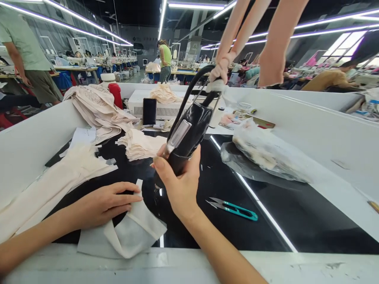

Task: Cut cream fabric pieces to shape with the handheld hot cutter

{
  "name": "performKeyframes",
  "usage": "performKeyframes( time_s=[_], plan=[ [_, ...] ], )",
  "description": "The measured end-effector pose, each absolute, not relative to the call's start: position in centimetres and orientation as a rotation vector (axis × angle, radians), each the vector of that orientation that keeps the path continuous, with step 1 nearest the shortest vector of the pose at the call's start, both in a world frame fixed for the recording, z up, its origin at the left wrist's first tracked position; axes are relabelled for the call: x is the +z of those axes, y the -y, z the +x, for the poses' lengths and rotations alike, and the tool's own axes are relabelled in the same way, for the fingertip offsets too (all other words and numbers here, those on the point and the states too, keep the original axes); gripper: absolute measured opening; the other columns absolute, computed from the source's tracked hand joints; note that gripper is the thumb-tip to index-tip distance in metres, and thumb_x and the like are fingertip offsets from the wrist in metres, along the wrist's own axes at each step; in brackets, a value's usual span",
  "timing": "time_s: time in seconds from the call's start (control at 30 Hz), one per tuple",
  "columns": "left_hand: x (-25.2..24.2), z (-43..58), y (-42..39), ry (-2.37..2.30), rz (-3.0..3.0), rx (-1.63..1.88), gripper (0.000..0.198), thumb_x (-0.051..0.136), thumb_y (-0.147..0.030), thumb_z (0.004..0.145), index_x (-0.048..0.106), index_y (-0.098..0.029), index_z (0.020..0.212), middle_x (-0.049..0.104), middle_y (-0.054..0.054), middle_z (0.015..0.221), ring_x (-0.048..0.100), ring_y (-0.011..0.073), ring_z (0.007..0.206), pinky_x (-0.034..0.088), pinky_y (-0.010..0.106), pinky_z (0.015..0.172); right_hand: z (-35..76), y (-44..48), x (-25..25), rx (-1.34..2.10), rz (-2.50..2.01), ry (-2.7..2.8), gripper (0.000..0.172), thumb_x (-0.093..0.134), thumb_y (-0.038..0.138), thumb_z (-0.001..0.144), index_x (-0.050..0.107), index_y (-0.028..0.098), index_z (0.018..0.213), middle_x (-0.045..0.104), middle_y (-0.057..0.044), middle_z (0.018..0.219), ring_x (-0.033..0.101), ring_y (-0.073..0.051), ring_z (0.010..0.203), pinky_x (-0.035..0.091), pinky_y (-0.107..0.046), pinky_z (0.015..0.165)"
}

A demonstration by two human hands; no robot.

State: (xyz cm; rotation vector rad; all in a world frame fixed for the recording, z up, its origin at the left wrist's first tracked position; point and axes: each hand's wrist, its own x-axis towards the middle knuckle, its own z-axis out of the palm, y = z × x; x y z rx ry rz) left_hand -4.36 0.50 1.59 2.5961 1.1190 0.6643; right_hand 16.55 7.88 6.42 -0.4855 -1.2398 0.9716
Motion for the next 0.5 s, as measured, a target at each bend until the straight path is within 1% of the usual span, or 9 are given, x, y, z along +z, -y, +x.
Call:
performKeyframes(
  time_s=[0.07, 0.13, 0.2, 0.3, 0.37, 0.4, 0.47, 0.5],
  plan=[
    [2.1, -3.8, -0.5, -1.149, 2.606, 0.701, 0.03, 0.048, -0.02, 0.11, 0.071, -0.02, 0.129, 0.07, 0.011, 0.131, 0.069, 0.0206, 0.12, 0.06, 0.033, 0.103, 17.9, -8.2, 6.7, 0.931, -0.527, 1.272, 0.04, 0.085, 0.049, 0.081, 0.059, 0.032, 0.106, 0.07, 0.003, 0.088, 0.065, -0.018, 0.069, 0.063, -0.038, 0.067],
    [2.4, -2.8, -0.4, -1.166, 2.638, 0.719, 0.029, 0.046, -0.021, 0.111, 0.073, -0.018, 0.121, 0.073, 0.01, 0.124, 0.071, 0.0195, 0.115, 0.061, 0.032, 0.101, 19.3, -8.4, 6.7, 0.88, -0.588, 1.318, 0.038, 0.08, 0.053, 0.086, 0.06, 0.032, 0.109, 0.072, 0.002, 0.097, 0.068, -0.019, 0.076, 0.063, -0.04, 0.076],
    [2.3, -1.6, -0.2, -1.162, 2.69, 0.716, 0.028, 0.045, -0.022, 0.112, 0.072, -0.016, 0.116, 0.074, 0.009, 0.117, 0.072, 0.0187, 0.107, 0.062, 0.031, 0.097, 20.7, -8.6, 6.5, 0.795, -0.664, 1.384, 0.035, 0.073, 0.055, 0.092, 0.059, 0.031, 0.114, 0.073, 0.0, 0.106, 0.069, -0.019, 0.084, 0.061, -0.039, 0.083],
    [1.0, -0.2, -0.1, -1.194, 2.818, 0.671, 0.03, 0.043, -0.026, 0.112, 0.071, -0.016, 0.112, 0.074, 0.009, 0.11, 0.073, 0.0201, 0.099, 0.064, 0.033, 0.089, 22.7, -8.5, 6.0, 0.628, -0.799, 1.571, 0.033, 0.055, 0.054, 0.103, 0.057, 0.027, 0.122, 0.071, -0.003, 0.109, 0.068, -0.019, 0.09, 0.059, -0.036, 0.084],
    [-0.2, 0.2, -0.2, -1.216, 2.92, 0.693, 0.033, 0.04, -0.027, 0.113, 0.071, -0.017, 0.106, 0.073, 0.009, 0.107, 0.073, 0.0217, 0.095, 0.063, 0.035, 0.085, 24.2, -8.1, 5.4, 0.54, -0.869, 1.704, 0.033, 0.046, 0.05, 0.108, 0.056, 0.026, 0.129, 0.071, -0.004, 0.11, 0.069, -0.02, 0.095, 0.06, -0.037, 0.085],
    [-0.8, 0.3, -0.3, -1.22, 2.976, 0.754, 0.035, 0.039, -0.027, 0.113, 0.071, -0.017, 0.103, 0.073, 0.009, 0.104, 0.073, 0.0229, 0.093, 0.063, 0.036, 0.083, 25.1, -7.9, 5.1, 0.505, -0.896, 1.76, 0.034, 0.045, 0.047, 0.108, 0.056, 0.026, 0.132, 0.072, -0.005, 0.112, 0.069, -0.021, 0.098, 0.06, -0.038, 0.087],
    [-1.7, 0.1, -0.7, -1.233, 3.056, 0.758, 0.034, 0.038, -0.024, 0.112, 0.069, -0.018, 0.101, 0.072, 0.007, 0.099, 0.073, 0.0241, 0.093, 0.062, 0.037, 0.083, 27.1, -7.4, 4.4, 0.442, -0.953, 1.848, 0.037, 0.051, 0.043, 0.107, 0.056, 0.026, 0.139, 0.072, -0.007, 0.118, 0.07, -0.023, 0.105, 0.06, -0.041, 0.093],
    [-2.0, 0.0, -0.8, -1.215, 3.095, 0.783, 0.036, 0.036, -0.021, 0.111, 0.069, -0.018, 0.095, 0.072, 0.007, 0.094, 0.073, 0.0239, 0.089, 0.061, 0.036, 0.08, 28.3, -7.1, 4.0, 0.406, -0.99, 1.894, 0.039, 0.054, 0.042, 0.106, 0.056, 0.026, 0.141, 0.072, -0.008, 0.121, 0.069, -0.024, 0.109, 0.06, -0.044, 0.096]
  ],
)
